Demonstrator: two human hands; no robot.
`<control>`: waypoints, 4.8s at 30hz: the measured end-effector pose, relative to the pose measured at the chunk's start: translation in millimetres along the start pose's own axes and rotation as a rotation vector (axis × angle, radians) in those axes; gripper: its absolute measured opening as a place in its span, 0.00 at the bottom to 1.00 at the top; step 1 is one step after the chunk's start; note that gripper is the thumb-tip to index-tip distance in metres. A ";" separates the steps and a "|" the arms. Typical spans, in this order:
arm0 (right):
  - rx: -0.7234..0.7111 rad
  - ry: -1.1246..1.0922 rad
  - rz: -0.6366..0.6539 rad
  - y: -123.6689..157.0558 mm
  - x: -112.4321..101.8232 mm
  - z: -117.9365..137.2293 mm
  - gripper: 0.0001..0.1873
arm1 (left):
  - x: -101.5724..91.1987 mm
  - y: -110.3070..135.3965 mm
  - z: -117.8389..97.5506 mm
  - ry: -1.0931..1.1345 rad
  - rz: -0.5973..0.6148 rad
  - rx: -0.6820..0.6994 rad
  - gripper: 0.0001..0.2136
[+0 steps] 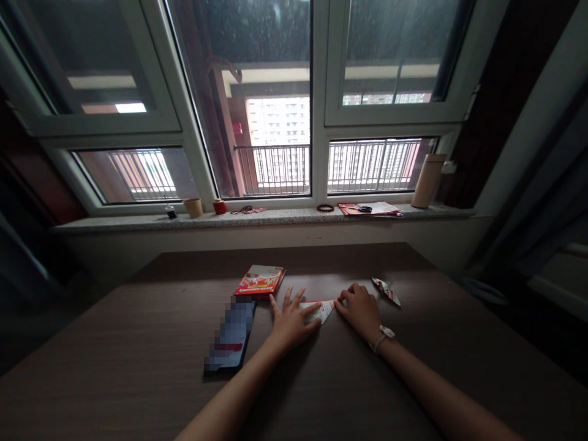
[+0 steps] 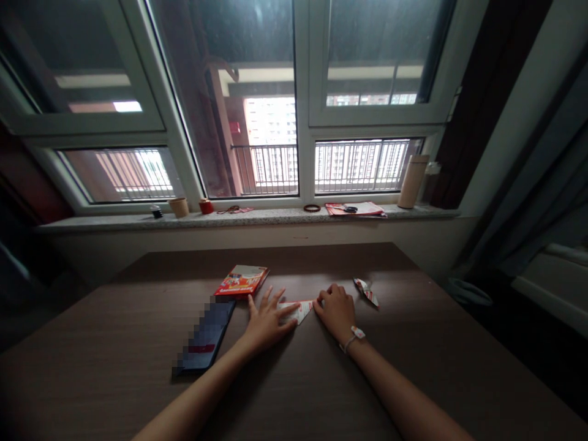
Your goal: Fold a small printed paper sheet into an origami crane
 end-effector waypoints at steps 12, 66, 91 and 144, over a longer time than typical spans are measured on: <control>-0.018 -0.066 0.005 13.6 1.8 13.9 0.19 | -0.1 1.9 -1.3 0.016 -0.019 -0.007 0.20; -0.406 -0.350 0.029 22.6 -0.9 24.3 0.06 | 5.7 1.8 9.4 0.007 -0.088 -0.072 0.27; -0.268 -0.339 0.111 5.4 10.1 7.2 0.06 | 2.3 3.5 6.5 0.060 -0.074 -0.036 0.21; -0.062 -0.088 0.160 6.4 12.1 5.9 0.32 | 0.7 4.2 5.5 0.055 -0.008 -0.064 0.22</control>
Point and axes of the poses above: each hand's wrist, its own y-axis away from the middle knuckle, its own x-axis out of the palm, z = x × y, the point moved 7 cm from there along -y, towards the middle knuckle, and after that the axes turned 11 degrees about z, right-handed, at the moved point
